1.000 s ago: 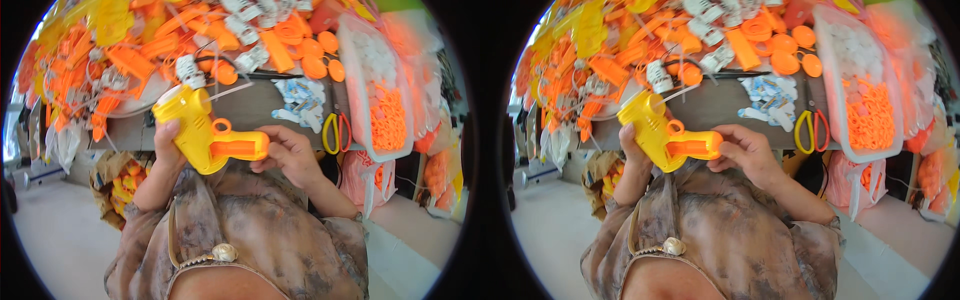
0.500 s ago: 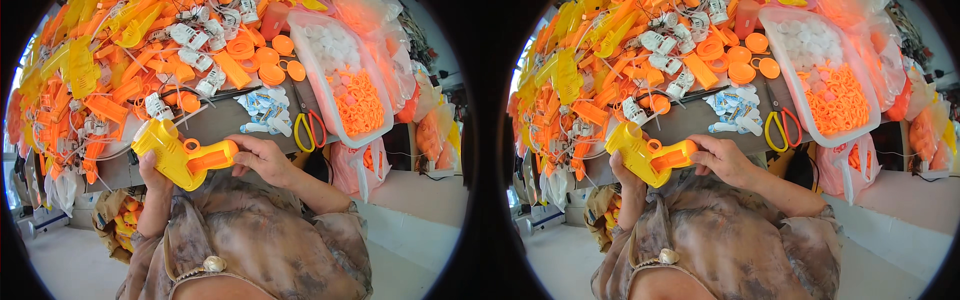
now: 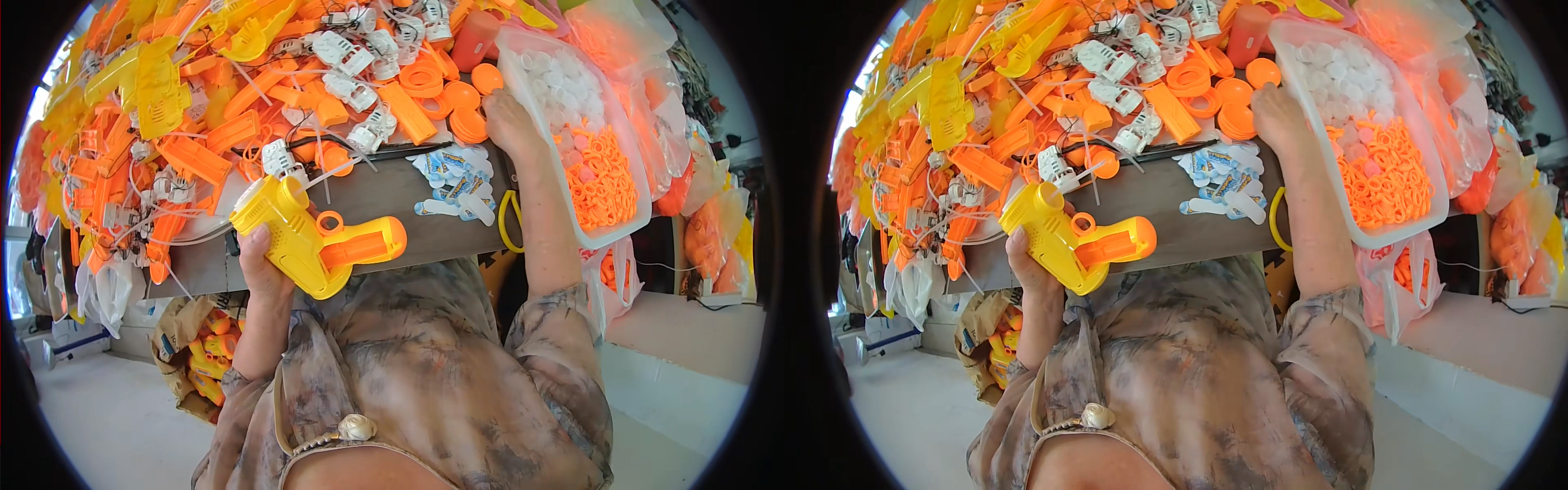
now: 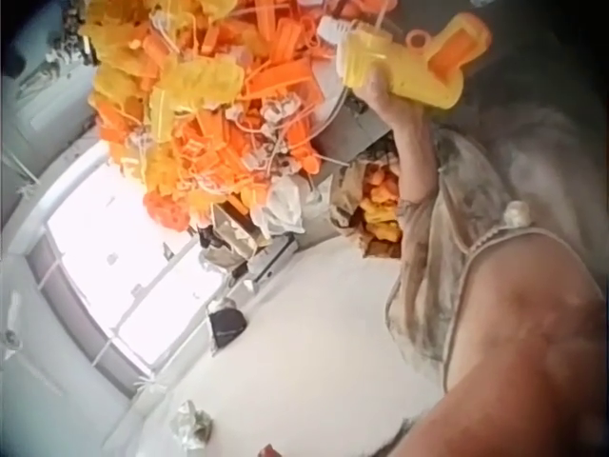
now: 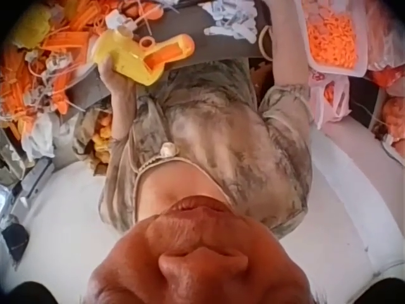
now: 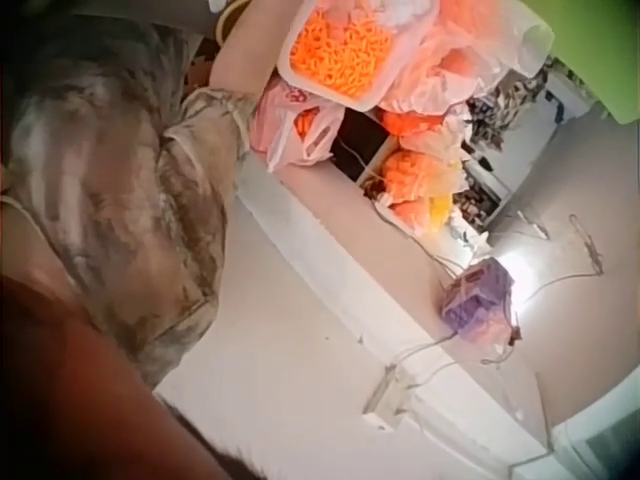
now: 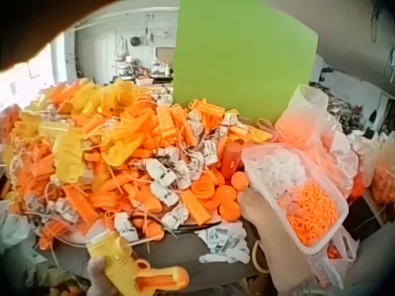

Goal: Assembling plastic toy guns by hand at a factory workbench.

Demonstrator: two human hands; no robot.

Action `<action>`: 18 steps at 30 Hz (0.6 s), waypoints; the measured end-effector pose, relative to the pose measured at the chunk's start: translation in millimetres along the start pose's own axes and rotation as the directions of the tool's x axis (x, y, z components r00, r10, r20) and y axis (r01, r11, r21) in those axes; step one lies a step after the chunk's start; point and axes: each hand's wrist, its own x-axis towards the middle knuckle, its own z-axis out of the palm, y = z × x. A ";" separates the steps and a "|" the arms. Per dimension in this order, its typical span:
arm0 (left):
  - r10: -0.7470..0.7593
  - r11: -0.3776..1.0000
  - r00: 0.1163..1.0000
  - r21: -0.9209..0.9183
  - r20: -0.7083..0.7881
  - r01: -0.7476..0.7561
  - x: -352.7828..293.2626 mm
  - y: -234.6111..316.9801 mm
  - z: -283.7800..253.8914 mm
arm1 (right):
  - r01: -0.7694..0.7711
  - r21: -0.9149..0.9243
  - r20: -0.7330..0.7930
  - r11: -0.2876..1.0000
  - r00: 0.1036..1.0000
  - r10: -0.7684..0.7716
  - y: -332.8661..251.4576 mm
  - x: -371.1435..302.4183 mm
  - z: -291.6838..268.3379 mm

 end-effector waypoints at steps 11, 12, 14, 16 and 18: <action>-0.056 0.998 0.997 -0.032 0.058 0.058 0.2 0.2 0.4 | -0.120 0.029 0.031 0.992 0.992 0.119 3.1 6.2 3.8; -0.049 0.998 0.998 -0.031 0.040 0.051 0.8 0.4 -1.1 | -0.103 0.037 0.036 0.994 0.994 0.102 -2.0 6.3 -3.3; -0.104 0.993 0.992 -0.042 0.070 0.107 2.4 0.3 -2.0 | -0.180 0.189 -0.020 0.965 0.982 0.187 -11.0 -2.4 -22.4; -0.111 0.993 0.991 -0.030 0.074 0.113 3.4 2.7 0.6 | -0.144 0.272 -0.147 0.952 0.971 0.189 -20.0 -7.9 -24.4; -0.160 0.986 0.982 -0.027 0.103 0.164 4.6 3.6 4.4 | -0.169 0.363 -0.243 0.916 0.932 0.268 -27.6 -13.3 -33.7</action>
